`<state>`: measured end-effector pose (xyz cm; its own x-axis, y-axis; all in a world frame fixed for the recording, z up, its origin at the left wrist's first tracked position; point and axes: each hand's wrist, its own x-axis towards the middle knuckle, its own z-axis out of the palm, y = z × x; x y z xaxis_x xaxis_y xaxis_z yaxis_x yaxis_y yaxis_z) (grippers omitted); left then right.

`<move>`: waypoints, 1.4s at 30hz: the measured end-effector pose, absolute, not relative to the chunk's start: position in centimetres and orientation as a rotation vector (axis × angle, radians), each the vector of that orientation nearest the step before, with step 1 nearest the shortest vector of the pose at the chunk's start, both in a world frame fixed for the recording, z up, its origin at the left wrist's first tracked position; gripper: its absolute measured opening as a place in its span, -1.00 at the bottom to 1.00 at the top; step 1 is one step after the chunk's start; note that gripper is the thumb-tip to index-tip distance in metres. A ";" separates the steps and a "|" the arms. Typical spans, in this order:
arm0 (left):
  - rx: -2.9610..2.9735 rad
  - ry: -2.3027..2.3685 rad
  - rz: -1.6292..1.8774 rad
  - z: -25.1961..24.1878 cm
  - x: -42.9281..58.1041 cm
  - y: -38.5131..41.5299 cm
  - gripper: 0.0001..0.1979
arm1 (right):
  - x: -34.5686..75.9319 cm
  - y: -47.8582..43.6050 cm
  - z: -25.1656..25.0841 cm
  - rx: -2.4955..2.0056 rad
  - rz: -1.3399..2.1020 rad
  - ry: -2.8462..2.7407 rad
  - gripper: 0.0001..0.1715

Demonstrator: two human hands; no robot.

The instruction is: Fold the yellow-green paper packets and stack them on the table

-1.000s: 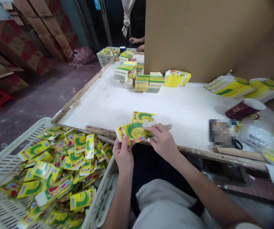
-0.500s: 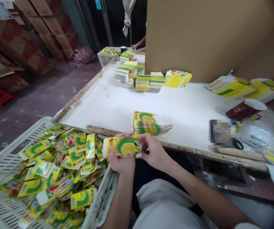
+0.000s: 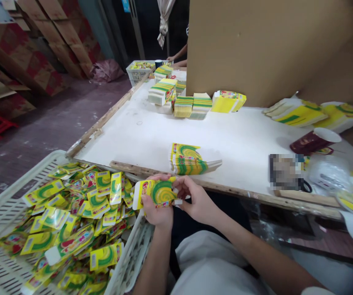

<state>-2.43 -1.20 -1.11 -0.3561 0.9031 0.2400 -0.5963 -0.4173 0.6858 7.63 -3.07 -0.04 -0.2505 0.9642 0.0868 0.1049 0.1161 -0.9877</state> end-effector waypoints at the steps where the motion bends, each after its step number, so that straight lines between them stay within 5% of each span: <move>1: 0.744 0.610 1.906 -1.2 -2.4 -1.2 -0.60 | 7.6 -3.1 0.0 -1.113 1.211 -1.542 -0.59; 5: 0.702 0.630 1.887 -1.3 -2.1 -1.2 -0.61 | 7.6 -3.4 0.2 -1.163 1.114 -1.545 -0.57; 11: 0.614 0.656 1.845 -0.7 -1.9 -1.4 -0.63 | 7.6 -3.4 1.2 -0.939 1.428 -1.445 -0.44; 15: 0.495 0.656 1.829 -0.6 -2.1 -1.3 -0.64 | 7.6 -3.7 1.2 -1.052 1.254 -1.705 -0.43; 24: 0.709 0.885 1.721 -2.6 -2.1 -0.9 -0.37 | 8.6 -2.6 0.7 -1.138 1.246 -1.544 -0.58; 30: 0.754 0.989 1.759 -3.1 -2.0 -0.6 -0.79 | 10.2 -1.6 1.6 -1.142 1.137 -1.474 -0.90; 33: 0.834 1.039 1.714 -2.2 -2.4 -0.7 -0.82 | 11.6 -1.4 2.4 -1.160 0.867 -1.604 -0.89; 38: 1.230 1.059 1.828 1.1 -3.8 -1.7 -0.55 | 14.6 -1.0 4.4 -1.325 0.067 -1.796 -0.65; 42: 1.714 1.194 1.533 2.5 -4.5 -2.4 -0.17 | 13.8 -1.5 4.3 -1.192 -0.092 -2.139 -0.65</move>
<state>-4.53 -2.36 2.46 -0.0420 0.8740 0.4842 0.2554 -0.4591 0.8509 13.80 -1.45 4.26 -0.3511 0.7280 0.5888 0.7758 0.5783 -0.2525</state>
